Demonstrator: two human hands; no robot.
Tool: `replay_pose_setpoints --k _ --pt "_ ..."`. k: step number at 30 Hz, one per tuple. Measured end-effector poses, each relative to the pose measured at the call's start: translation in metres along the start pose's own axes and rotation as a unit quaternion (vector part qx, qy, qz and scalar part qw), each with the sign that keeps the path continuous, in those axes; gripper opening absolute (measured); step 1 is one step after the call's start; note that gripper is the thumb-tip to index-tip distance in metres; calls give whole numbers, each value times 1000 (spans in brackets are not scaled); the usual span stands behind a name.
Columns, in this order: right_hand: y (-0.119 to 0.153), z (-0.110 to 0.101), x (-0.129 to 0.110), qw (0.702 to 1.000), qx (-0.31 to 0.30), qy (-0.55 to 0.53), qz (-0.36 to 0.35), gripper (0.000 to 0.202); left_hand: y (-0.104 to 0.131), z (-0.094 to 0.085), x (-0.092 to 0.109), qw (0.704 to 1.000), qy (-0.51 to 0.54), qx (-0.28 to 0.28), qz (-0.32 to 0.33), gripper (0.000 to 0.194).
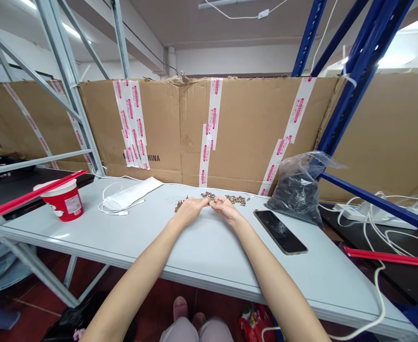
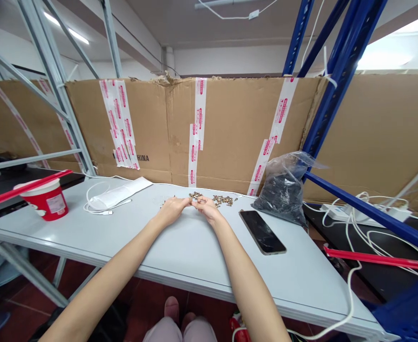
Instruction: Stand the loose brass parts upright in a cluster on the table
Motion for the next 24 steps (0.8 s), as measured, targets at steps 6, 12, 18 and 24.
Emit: replay_pose_setpoints --k 6,12,18,24 --pt "3 5 -3 1000 2 -25 3 44 0 3 -1 1000 -6 -18 -22 19" --pt "5 12 -9 999 -6 -53 4 46 0 1 -3 998 -51 -8 -28 24" --pt "9 17 -14 998 -7 -64 0 46 -1 0 -5 997 -74 11 -36 26" --pt "10 14 -15 997 18 -68 5 43 1 -4 -5 995 -85 40 -27 24"
Point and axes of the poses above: each hand's wrist, its own y-axis away from the middle knuckle, its own z-axis out of the palm, x = y × z, the point moved 7 cm from there along -y, towards the middle knuckle, and after that the axes turned 9 degrees about x, right-handed, at the moved point
